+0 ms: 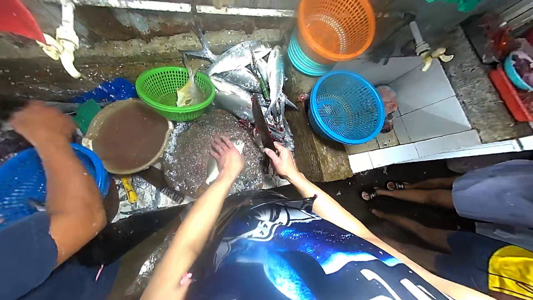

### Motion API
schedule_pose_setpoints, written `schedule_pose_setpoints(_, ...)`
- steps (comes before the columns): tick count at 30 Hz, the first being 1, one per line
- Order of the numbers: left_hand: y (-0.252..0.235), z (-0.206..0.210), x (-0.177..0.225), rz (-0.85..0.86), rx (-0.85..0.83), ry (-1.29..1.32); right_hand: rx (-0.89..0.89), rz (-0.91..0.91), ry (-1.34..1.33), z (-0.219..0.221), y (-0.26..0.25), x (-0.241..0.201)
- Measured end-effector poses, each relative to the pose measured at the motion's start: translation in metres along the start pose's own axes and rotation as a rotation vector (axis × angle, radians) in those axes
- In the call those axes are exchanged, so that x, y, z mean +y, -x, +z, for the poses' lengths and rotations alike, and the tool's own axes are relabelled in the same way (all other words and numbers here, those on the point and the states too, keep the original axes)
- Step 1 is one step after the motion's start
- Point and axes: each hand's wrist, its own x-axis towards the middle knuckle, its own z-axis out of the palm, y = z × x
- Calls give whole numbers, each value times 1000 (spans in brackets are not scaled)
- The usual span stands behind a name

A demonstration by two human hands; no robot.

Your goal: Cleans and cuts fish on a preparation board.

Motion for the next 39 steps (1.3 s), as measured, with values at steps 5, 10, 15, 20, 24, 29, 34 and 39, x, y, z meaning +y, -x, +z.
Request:
schedule_pose_setpoints(5,1,-56,-14,78,-313,-115,-66,88,30,7,-7,-2)
schedule_pose_setpoints(10,-12,-99,-18,111,-377,-364,-97,192,-105,19,-14,-28)
schedule_pose_setpoints(15,-18,-95,-12,51,-326,-455,56,31,-372,35,-42,-72)
schedule_pose_setpoints(20,-18,-92,-12,33,-298,-448,-104,54,-30,62,-14,-77)
schedule_pose_setpoints(24,-18,-92,-13,-13,-282,-418,-127,45,-8,51,-39,-88)
schedule_pose_setpoints(29,-13,-90,-9,-62,-275,-367,186,-227,-122,63,-42,-82)
schedule_pose_setpoints(34,-15,-90,-13,-68,-270,-347,-363,207,147,67,-25,-74)
schedule_pose_setpoints(39,-10,-91,-16,-83,-258,-331,-114,-26,72,35,-37,-96)
